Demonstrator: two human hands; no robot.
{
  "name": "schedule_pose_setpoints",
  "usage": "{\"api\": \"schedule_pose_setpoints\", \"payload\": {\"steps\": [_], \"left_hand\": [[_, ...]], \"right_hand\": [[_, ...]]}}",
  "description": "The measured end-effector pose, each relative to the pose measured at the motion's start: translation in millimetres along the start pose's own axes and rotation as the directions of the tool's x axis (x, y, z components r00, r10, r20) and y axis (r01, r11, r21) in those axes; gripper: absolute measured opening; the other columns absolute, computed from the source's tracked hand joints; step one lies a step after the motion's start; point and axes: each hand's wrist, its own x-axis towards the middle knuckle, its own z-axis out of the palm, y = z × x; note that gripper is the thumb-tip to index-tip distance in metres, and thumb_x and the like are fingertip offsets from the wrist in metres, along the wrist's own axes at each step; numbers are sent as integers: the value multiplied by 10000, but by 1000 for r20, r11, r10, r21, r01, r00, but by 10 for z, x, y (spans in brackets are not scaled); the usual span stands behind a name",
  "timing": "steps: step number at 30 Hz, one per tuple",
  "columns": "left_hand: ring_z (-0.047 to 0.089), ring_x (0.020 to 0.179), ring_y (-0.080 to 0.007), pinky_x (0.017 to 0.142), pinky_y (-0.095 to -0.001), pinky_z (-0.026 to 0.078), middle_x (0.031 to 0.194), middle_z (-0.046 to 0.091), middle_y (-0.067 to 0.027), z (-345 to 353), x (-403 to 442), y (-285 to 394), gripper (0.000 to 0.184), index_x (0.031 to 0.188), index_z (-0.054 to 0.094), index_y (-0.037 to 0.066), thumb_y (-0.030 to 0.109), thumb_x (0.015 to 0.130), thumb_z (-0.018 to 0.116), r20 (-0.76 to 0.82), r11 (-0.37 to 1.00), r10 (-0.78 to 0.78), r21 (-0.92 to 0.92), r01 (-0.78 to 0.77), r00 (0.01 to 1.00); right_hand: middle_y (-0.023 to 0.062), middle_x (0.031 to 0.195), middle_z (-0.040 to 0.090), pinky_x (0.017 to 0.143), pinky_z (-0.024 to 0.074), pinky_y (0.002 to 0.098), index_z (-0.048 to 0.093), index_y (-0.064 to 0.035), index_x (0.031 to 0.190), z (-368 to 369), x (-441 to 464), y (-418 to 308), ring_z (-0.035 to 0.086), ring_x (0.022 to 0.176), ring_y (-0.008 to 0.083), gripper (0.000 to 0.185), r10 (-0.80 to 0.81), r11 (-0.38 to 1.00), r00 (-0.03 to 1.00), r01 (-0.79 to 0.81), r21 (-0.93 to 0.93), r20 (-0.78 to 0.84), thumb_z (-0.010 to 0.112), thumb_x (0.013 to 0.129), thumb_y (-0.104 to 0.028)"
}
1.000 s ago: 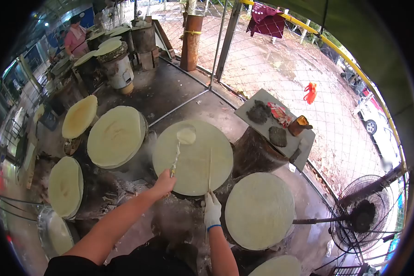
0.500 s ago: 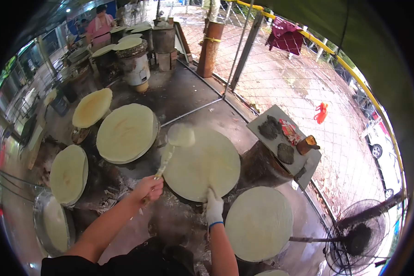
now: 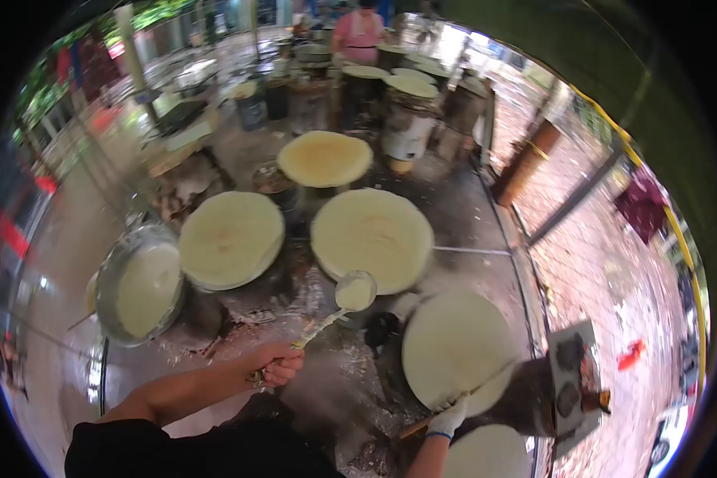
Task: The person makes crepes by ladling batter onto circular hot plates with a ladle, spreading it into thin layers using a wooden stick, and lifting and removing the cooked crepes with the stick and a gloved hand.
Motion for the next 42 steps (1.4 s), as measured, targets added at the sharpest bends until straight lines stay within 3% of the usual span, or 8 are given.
{"api": "schedule_pose_setpoints", "payload": {"steps": [5, 7, 10, 20, 23, 30, 36, 42], "left_hand": [[331, 410, -36, 345, -202, 278, 582, 356, 37, -918, -951, 419, 225, 752, 394, 108, 144, 948, 498, -200, 953, 184, -205, -225, 962], [337, 412, -44, 341, -204, 272, 596, 368, 22, -1298, -1264, 643, 172, 794, 407, 100, 111, 933, 507, -335, 932, 252, -167, -320, 908], [342, 410, -51, 334, -199, 276, 600, 368, 19, -1784, -1724, 982, 111, 841, 429, 98, 56, 903, 511, -534, 896, 298, -129, -425, 791], [339, 408, -40, 328, -180, 279, 633, 394, 17, -2637, -2913, 1579, 64, 911, 462, 92, 44, 892, 500, -740, 713, 426, -79, -697, 520], [343, 408, -38, 329, -180, 280, 638, 407, 15, -2678, -2991, 1637, 57, 900, 460, 90, 52, 897, 502, -791, 660, 415, -78, -747, 449], [340, 411, -36, 319, -177, 277, 622, 396, 20, -2616, -2849, 1769, 112, 828, 434, 100, 83, 919, 497, -774, 651, 466, -29, -758, 429], [336, 420, -22, 313, -163, 270, 612, 381, 35, -2454, -2383, 1794, 135, 805, 431, 102, 88, 919, 502, -692, 668, 503, -70, -741, 518], [350, 427, -23, 320, -160, 289, 626, 401, 28, -2137, -1718, 1939, 103, 837, 454, 87, 99, 917, 518, -699, 672, 490, -79, -737, 521]], "right_hand": [[-53, 546, 373, 341, 263, 242, 534, -177, 793, 1163, -288, 1161, 344, 394, 77, 214, -106, 843, 970, 204, -498, 218, 625, 880, -351], [-48, 567, 415, 343, 296, 246, 600, -134, 938, 1842, -631, 1711, 384, 401, 81, 162, 72, 867, 968, 59, -494, 242, 662, 839, -248], [-41, 551, 464, 386, 313, 245, 613, -92, 849, 3086, -1241, 2339, 424, 420, 86, 158, 144, 636, 847, 318, -703, 512, 673, 851, -239], [72, 760, 653, 615, 455, 284, 672, 54, 944, 5051, -788, 4112, 571, 646, 125, 409, -47, 453, 772, 582, -675, 634, 653, 838, -341], [92, 846, 683, 684, 477, 279, 651, 77, 1017, 5239, -1447, 3883, 612, 734, 132, 401, -34, 362, 762, 613, -703, 647, 679, 820, -271], [54, 863, 672, 670, 474, 244, 653, 52, 1023, 5572, -2168, 3304, 594, 741, 105, 244, -49, 732, 749, 477, -487, 661, 660, 848, -119], [8, 748, 620, 550, 425, 235, 654, -18, 931, 4999, -1441, 1562, 529, 616, 78, 197, -362, 717, 747, 605, -345, 558, 681, 844, -193], [43, 649, 610, 412, 383, 287, 659, -24, 962, 4121, 339, 724, 509, 430, 134, 261, -349, 668, 916, 390, -634, 195, 705, 815, -235]]}}
